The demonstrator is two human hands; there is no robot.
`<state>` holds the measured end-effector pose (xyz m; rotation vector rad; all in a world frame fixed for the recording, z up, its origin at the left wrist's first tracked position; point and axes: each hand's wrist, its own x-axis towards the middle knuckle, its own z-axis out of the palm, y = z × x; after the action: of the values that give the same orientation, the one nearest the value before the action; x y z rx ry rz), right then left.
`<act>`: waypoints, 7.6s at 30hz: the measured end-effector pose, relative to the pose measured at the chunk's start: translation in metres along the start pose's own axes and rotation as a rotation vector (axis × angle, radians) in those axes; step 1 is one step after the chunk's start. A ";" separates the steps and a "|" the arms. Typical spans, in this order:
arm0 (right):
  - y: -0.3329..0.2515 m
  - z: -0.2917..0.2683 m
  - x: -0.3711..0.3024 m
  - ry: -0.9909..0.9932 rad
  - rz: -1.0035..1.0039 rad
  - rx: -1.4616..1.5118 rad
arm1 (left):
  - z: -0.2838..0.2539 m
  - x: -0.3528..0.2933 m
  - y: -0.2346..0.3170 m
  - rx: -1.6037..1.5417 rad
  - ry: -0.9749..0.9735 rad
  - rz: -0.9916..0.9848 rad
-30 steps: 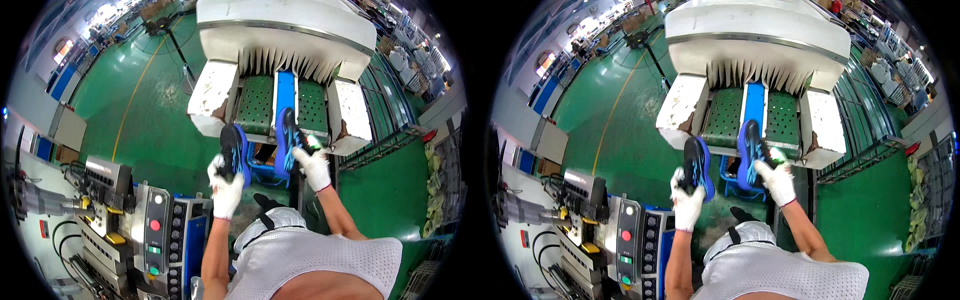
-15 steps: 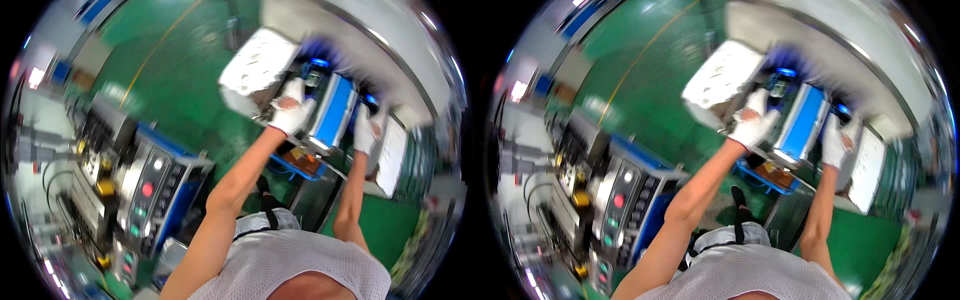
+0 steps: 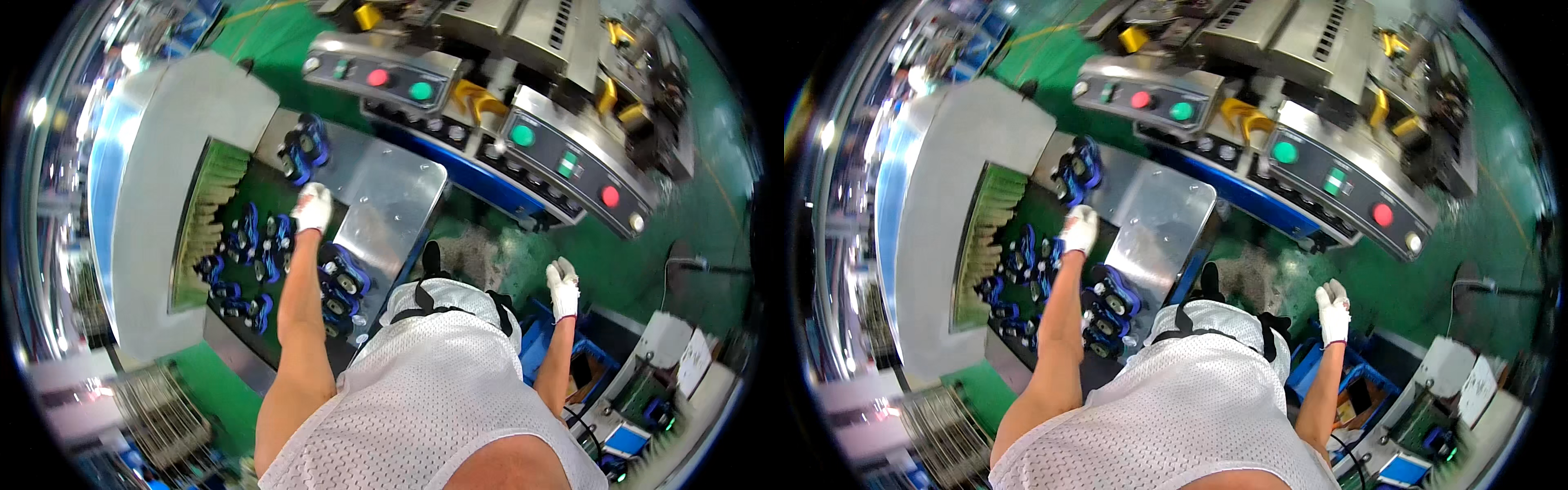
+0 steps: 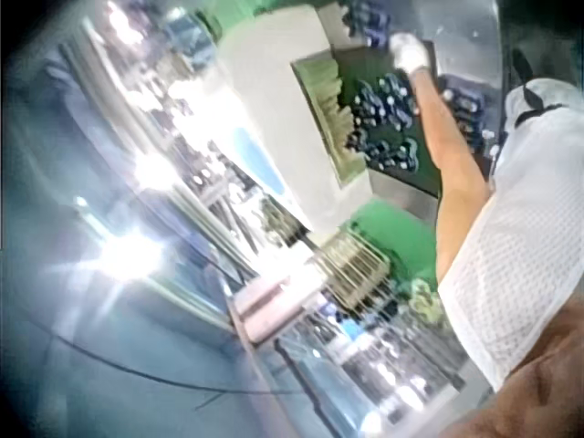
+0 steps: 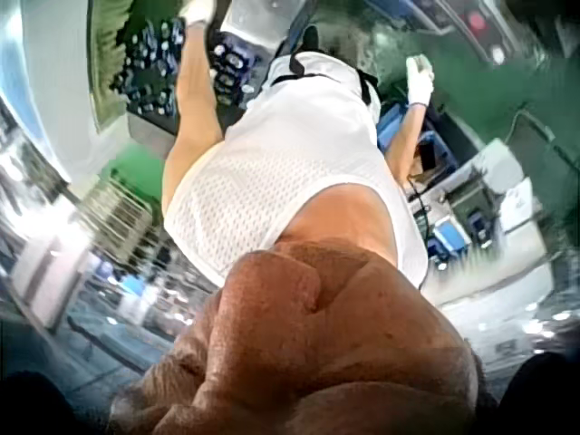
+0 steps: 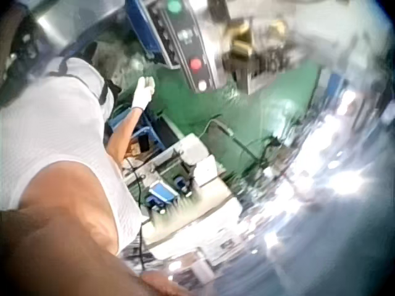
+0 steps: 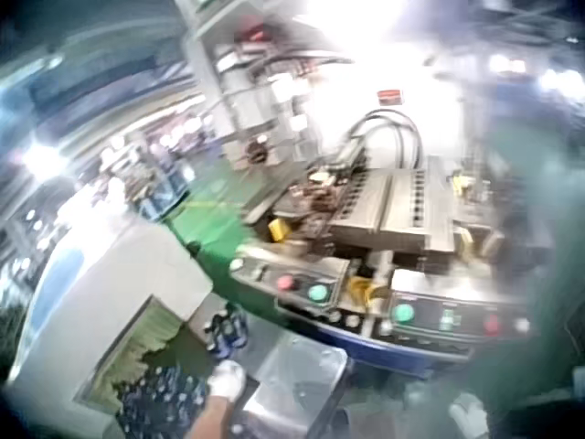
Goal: The person places blue and black shoe components into an industrial press machine and then moves them onto a conveyor belt.
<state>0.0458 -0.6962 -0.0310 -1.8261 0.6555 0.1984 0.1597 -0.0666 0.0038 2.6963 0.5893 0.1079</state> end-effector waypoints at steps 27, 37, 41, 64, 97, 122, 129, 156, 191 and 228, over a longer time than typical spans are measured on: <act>-0.291 0.336 -0.031 -0.913 -0.261 -0.364 | -0.155 -0.021 -0.025 -1.026 0.081 -0.337; -0.349 0.287 -0.005 -1.016 0.109 0.443 | -0.121 0.045 0.149 -1.126 -0.288 0.191; -0.371 0.203 0.026 -0.891 0.145 0.780 | -0.121 0.112 0.231 -1.014 -0.294 0.424; -0.362 0.105 0.084 -0.590 0.040 0.944 | 0.026 0.500 0.444 -0.054 0.074 0.496; -0.580 0.502 0.489 0.120 -0.134 -0.488 | 0.125 -0.147 0.064 -0.008 0.450 -0.874; -0.308 0.350 0.181 0.012 -1.525 -1.285 | -0.055 -0.230 -0.295 -0.051 0.612 -1.379; -0.306 0.377 0.063 -0.464 -0.750 -1.412 | -0.012 -0.263 -0.370 -0.038 0.710 -1.079; -0.263 0.140 -0.014 -0.295 -0.263 0.119 | -0.133 -0.007 0.332 -0.779 -0.174 1.040; -0.242 -0.058 0.007 0.209 -0.366 1.378 | 0.071 0.072 0.670 -0.881 -0.585 0.702; -0.396 -0.099 0.286 0.362 -0.149 0.100 | -0.022 0.068 0.435 -0.878 -0.836 0.459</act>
<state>0.4738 -0.7981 0.2033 -1.8203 0.7605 -0.2663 0.3868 -0.3968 0.1886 1.7203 -0.2928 -0.4994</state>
